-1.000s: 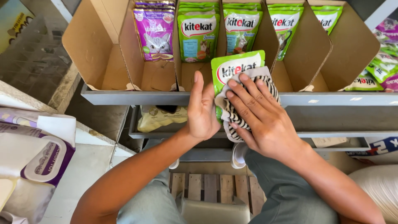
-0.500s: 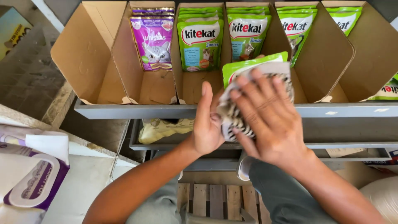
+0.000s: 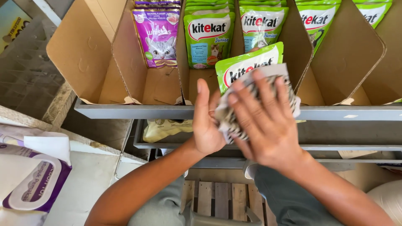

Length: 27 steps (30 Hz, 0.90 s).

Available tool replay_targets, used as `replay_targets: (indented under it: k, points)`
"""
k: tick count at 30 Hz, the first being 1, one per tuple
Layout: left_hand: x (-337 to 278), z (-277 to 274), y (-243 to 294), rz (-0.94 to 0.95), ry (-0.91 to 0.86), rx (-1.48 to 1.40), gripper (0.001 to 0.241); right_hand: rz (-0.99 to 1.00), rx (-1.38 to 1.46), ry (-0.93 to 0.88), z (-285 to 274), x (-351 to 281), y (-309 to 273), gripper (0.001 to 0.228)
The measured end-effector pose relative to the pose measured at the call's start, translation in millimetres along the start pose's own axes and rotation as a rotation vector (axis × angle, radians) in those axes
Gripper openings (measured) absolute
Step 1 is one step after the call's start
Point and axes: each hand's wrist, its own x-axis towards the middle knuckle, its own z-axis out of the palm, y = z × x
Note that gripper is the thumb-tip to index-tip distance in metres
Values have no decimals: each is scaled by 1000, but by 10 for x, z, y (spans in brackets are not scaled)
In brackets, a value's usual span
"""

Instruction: Wiping individual cat food pouches with a cloth and placing them on a retail shelf.

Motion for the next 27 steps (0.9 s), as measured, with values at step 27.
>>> replay_targets:
  k: [27]
  points:
    - [-26,338,305,220,97,-3,46,42,41,-37,-145,-85,-96,59]
